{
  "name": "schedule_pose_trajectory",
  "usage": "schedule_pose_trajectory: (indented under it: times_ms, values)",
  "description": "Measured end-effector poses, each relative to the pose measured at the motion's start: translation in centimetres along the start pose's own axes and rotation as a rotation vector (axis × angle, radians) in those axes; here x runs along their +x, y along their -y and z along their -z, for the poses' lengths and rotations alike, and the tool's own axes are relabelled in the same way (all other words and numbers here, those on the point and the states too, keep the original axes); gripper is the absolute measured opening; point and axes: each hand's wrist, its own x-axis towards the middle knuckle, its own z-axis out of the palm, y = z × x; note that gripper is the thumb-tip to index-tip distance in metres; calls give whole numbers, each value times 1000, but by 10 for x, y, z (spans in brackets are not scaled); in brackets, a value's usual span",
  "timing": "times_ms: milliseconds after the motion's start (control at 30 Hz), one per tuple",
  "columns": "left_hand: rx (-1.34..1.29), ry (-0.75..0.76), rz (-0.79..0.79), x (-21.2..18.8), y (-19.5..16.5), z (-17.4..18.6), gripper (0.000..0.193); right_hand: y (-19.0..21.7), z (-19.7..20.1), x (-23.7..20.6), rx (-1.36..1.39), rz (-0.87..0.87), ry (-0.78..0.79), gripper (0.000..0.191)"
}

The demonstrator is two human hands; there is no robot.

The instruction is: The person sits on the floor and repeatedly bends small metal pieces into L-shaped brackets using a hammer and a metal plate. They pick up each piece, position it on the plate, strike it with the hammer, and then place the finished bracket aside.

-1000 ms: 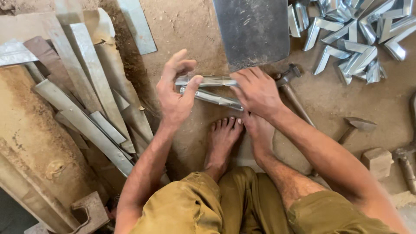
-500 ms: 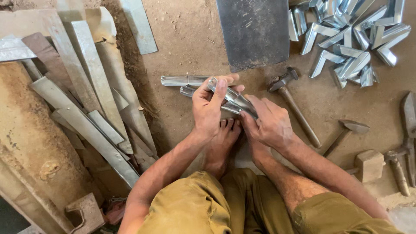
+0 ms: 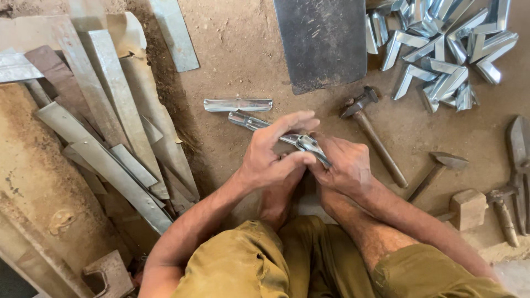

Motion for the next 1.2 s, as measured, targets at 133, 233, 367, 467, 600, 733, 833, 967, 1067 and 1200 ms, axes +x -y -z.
schedule_pose_trajectory:
  times_ms: [133, 233, 367, 467, 600, 733, 833, 967, 1067, 1200]
  values:
    - [156, -64, -3, -4, 8, -16, 53, 2, -2, -2, 3, -28, 8, 22]
    - [109, -216, 84, -4, 14, -36, 33, 2, -5, -1, -2, -76, 24, 19]
    - [291, -210, -233, -3, 21, -36, 23, 4, 1, 2, -11, -85, 44, 24]
    - [176, -156, -177, 3, 24, -25, 23, 8, 10, 7, -11, 52, 49, 28]
    - [-920, -382, 383, 16, 26, -20, 22, 12, 15, 10, -6, 100, 49, 28]
    - [-412, -377, 281, 15, 18, -32, 21, 7, 4, 5, -41, 9, 147, 45]
    - [315, -249, 52, 9, 11, -40, 18, -1, -5, 0, 31, -139, 260, 29]
    - [185, -147, 342, 5, 11, -31, 28, -4, -8, -3, 104, -146, 200, 30]
    - [319, 81, -26, 3, 12, -17, 92, -4, -3, -4, 186, -342, 261, 32]
    - [227, 190, -119, -1, 19, -3, 126, -15, 2, -14, 504, -333, 250, 29]
